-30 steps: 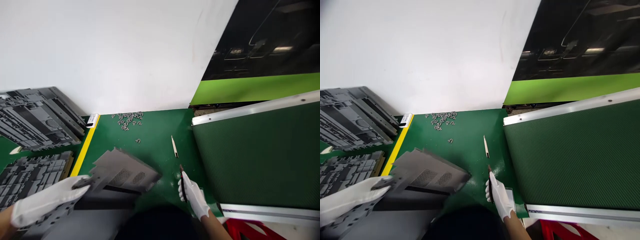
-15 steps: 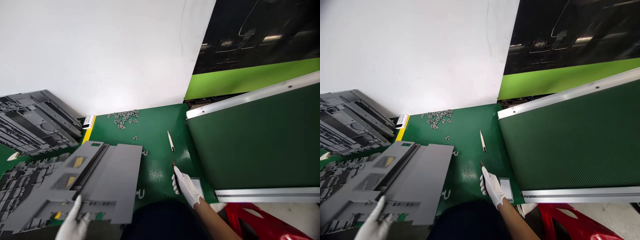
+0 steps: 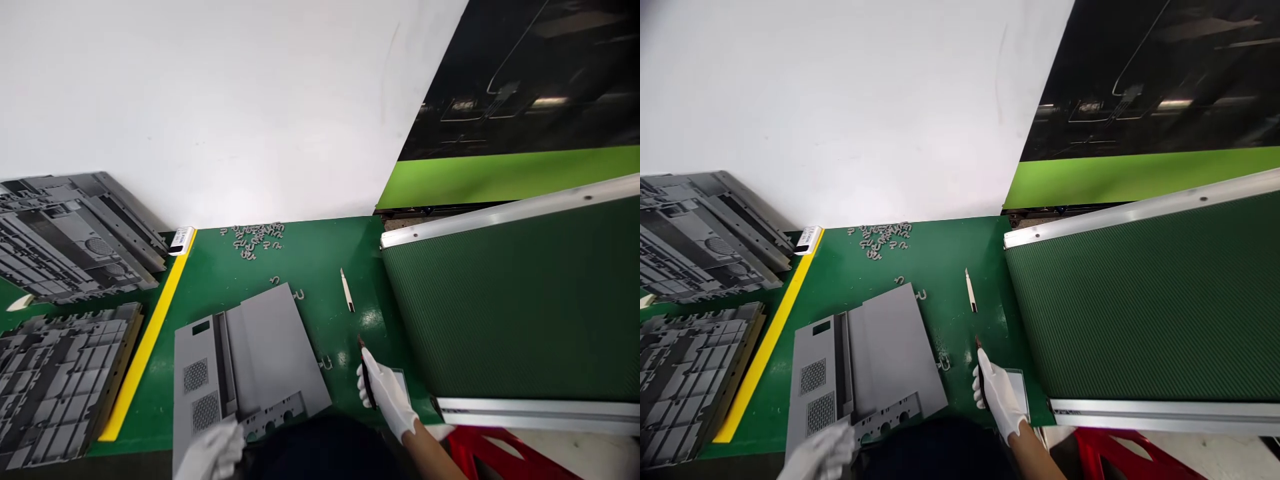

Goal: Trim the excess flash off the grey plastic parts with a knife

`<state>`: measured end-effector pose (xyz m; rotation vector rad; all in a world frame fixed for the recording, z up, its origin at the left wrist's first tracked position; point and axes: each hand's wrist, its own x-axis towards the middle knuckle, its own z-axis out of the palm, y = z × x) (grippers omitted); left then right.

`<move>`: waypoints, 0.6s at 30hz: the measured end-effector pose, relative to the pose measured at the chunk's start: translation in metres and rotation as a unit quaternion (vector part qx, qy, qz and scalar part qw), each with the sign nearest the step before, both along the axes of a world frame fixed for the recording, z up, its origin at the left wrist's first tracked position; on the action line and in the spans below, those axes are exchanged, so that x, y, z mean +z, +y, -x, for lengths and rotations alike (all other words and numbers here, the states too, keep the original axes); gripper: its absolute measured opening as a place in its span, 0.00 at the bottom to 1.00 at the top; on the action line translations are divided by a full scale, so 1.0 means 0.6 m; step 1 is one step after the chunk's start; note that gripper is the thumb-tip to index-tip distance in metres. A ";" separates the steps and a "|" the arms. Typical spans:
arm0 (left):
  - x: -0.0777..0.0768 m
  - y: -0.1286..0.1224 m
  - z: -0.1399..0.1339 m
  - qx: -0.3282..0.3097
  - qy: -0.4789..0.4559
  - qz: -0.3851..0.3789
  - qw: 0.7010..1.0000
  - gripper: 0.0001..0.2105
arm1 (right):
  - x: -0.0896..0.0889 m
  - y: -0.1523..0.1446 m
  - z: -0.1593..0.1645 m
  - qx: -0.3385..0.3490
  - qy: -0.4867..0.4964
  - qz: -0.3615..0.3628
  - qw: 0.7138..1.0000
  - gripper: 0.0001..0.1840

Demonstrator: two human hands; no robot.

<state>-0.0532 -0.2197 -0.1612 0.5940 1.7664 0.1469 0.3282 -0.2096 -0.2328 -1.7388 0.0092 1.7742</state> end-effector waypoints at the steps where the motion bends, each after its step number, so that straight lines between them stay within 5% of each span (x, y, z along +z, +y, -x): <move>1: 0.011 0.052 -0.002 -0.012 0.030 -0.066 0.997 0.32 | 0.000 -0.003 0.003 -0.001 -0.005 0.006 1.000 0.29; 5: 0.021 0.302 -0.050 -0.150 0.073 -0.318 0.933 0.28 | 0.012 -0.005 0.014 -0.001 0.001 0.040 0.999 0.28; 10: -0.055 0.539 -0.139 -0.192 0.028 -0.266 0.944 0.30 | 0.028 -0.015 0.007 -0.012 0.086 0.085 0.993 0.26; 14: -0.087 0.616 -0.168 -0.246 -0.007 -0.178 0.953 0.34 | 0.032 -0.045 -0.005 -0.027 0.095 0.091 0.991 0.25; 18: -0.073 0.621 -0.173 -0.216 0.092 -0.280 0.931 0.32 | 0.030 -0.063 -0.002 -0.001 0.073 0.090 0.993 0.27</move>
